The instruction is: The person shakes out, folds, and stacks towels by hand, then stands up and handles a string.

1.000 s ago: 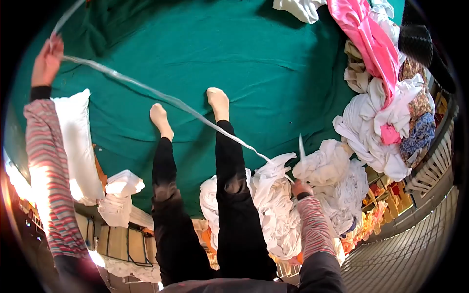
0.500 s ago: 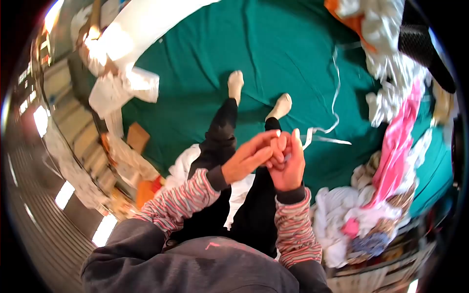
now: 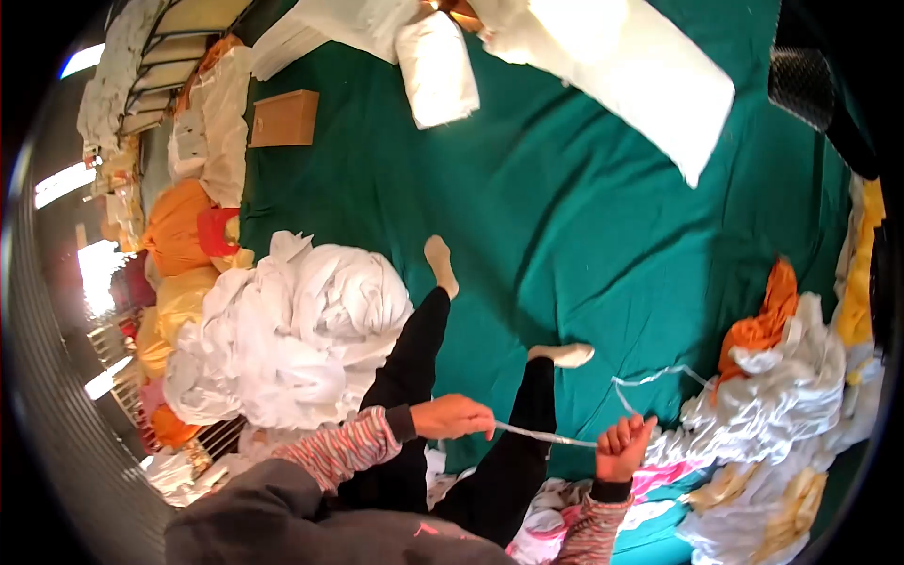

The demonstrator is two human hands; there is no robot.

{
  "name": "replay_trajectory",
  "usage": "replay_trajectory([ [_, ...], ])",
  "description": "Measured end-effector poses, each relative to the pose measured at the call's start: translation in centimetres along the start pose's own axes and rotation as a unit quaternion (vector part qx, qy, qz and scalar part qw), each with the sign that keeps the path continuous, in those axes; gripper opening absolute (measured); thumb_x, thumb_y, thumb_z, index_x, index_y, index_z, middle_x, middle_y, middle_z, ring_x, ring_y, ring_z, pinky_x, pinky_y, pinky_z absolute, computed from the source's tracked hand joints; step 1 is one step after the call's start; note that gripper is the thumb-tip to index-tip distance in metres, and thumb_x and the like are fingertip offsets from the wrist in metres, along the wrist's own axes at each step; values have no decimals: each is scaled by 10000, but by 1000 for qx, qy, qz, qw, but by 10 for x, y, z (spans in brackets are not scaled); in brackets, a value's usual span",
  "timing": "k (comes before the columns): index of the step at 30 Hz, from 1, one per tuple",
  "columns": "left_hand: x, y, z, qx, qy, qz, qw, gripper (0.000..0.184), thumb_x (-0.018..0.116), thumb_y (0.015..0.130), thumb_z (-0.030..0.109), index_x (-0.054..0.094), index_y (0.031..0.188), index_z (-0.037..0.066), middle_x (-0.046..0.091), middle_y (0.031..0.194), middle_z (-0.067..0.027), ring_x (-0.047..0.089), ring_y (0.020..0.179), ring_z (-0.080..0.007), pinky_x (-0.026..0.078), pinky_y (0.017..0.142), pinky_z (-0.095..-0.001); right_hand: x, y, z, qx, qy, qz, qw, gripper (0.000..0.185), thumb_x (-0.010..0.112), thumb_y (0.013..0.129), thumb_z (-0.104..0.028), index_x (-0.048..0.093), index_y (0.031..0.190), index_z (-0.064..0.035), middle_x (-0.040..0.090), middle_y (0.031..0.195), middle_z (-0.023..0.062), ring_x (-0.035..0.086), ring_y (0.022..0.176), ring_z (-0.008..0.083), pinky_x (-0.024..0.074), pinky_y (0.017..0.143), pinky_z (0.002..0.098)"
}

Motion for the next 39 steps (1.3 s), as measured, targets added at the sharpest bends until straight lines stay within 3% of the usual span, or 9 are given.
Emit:
replay_trajectory([
  [6, -122, -77, -14, -9, -136, 21, 991, 268, 391, 882, 272, 542, 809, 62, 389, 528, 10, 383, 464, -76, 319, 450, -239, 62, 30, 57, 8, -122, 80, 989, 376, 351, 865, -464, 430, 687, -142, 275, 476, -42, 202, 354, 58, 176, 333, 201],
  [8, -175, -109, -9, 127, -28, 154, 979, 253, 411, 871, 276, 536, 819, 63, 447, 549, -20, 443, 486, -113, 354, 481, -273, 90, 45, 98, 82, -137, 38, 986, 349, 385, 864, -435, 454, 701, -135, 303, 497, -36, 254, 388, 72, 242, 379, 222],
  [12, -256, -164, -6, 110, -64, 251, 960, 251, 436, 856, 285, 576, 815, 81, 522, 615, -45, 508, 564, -146, 396, 549, -275, 123, 78, 147, 93, -286, 72, 951, 317, 443, 843, -411, 517, 789, -108, 507, 668, 13, 486, 639, 143, 409, 607, 309],
  [18, -324, -180, -13, 95, -82, 354, 927, 218, 465, 838, 263, 586, 807, 84, 522, 573, -62, 517, 532, -192, 393, 516, -295, 236, 66, 207, 321, -706, -29, 631, 436, 468, 831, -406, 524, 1038, -26, 586, 934, 84, 574, 870, 187, 453, 707, 294],
  [23, -346, -158, -1, 96, 37, 344, 933, 186, 486, 810, 294, 572, 795, 130, 574, 653, -108, 555, 623, -304, 427, 523, -394, 359, 113, 239, 49, -765, -150, 625, 349, 542, 813, -278, 521, 1026, -3, 586, 933, 83, 564, 841, 169, 427, 767, 285],
  [25, -365, -156, 16, 126, 12, 323, 938, 198, 475, 825, 290, 573, 838, 119, 578, 675, -112, 559, 632, -303, 434, 552, -391, 438, 118, 279, -101, -810, -311, 486, 352, 543, 810, -216, 488, 1075, 10, 556, 999, 99, 526, 931, 182, 388, 829, 287],
  [30, -453, -152, 14, 124, -109, 311, 936, 210, 458, 845, 257, 573, 878, 84, 601, 760, -84, 583, 704, -254, 448, 627, -310, 437, 152, 353, 261, -669, -282, 636, 381, 482, 855, -241, 449, 1124, 26, 538, 914, 59, 518, 843, 135, 408, 767, 255],
  [34, -518, -142, -36, 74, -105, 370, 920, 187, 485, 820, 230, 594, 803, 78, 608, 753, -67, 589, 704, -209, 451, 631, -298, 449, 195, 358, 137, -782, -346, 501, 376, 553, 815, -230, 482, 1096, 10, 568, 924, 70, 538, 820, 125, 432, 726, 254],
  [39, -596, -115, -120, -31, 45, 408, 911, 164, 527, 748, 230, 609, 727, 90, 591, 689, -87, 578, 661, -248, 446, 579, -365, 469, 267, 349, 22, -810, -275, 518, 345, 616, 752, -161, 507, 1050, -26, 548, 956, 120, 560, 665, 164, 457, 580, 248],
])
Point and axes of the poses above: each hand's wrist, its own y-axis towards the middle knuckle, its own x-axis out of the palm, z = x × y, the point moved 8 cm from there along y, towards the middle knuckle
